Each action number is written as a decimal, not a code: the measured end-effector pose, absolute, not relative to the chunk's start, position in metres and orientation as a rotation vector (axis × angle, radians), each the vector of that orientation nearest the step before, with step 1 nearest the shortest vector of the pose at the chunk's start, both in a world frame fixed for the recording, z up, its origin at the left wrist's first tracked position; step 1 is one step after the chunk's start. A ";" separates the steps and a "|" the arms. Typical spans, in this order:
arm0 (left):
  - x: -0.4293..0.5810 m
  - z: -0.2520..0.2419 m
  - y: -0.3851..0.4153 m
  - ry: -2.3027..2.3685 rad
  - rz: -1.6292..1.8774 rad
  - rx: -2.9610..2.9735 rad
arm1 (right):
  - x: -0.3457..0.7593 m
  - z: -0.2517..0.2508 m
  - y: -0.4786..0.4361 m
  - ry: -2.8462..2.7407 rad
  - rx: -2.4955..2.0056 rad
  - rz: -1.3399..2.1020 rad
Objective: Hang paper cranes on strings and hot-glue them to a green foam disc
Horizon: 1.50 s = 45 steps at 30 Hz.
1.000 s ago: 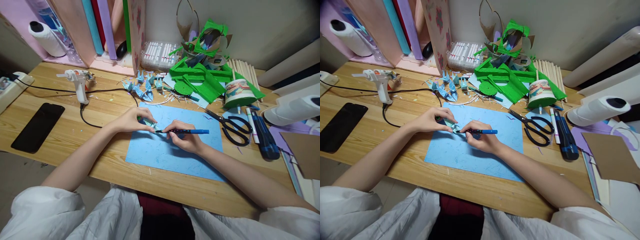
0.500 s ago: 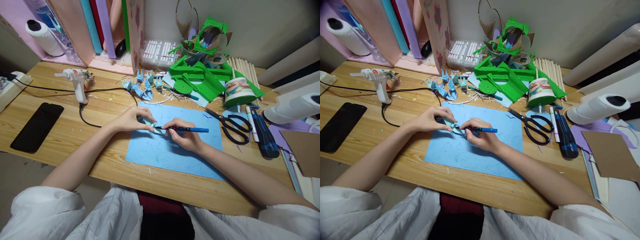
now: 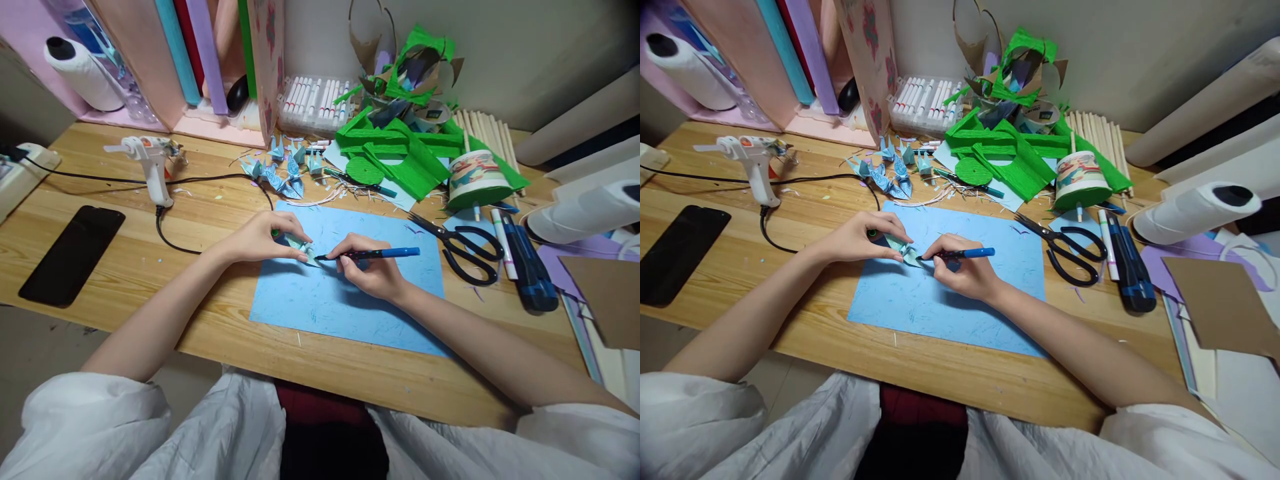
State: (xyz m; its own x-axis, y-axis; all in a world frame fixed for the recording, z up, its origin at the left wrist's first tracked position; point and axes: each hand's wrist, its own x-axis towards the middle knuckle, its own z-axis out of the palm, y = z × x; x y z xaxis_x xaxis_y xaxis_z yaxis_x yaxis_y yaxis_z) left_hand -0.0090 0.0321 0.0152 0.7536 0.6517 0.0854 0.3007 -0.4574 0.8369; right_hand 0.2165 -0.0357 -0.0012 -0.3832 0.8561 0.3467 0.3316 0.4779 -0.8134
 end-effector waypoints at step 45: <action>-0.009 0.016 0.033 0.709 0.486 2.073 | 0.218 -0.005 -0.036 -1.874 -0.941 0.818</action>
State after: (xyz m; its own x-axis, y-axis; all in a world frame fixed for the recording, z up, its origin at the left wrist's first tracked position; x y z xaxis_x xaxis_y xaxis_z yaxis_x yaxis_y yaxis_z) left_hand -0.0089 0.0328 0.0156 0.7620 0.6429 0.0779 0.3043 -0.4616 0.8332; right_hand 0.2177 -0.0363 -0.0045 -0.3443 0.8494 0.4000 0.2845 0.5004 -0.8177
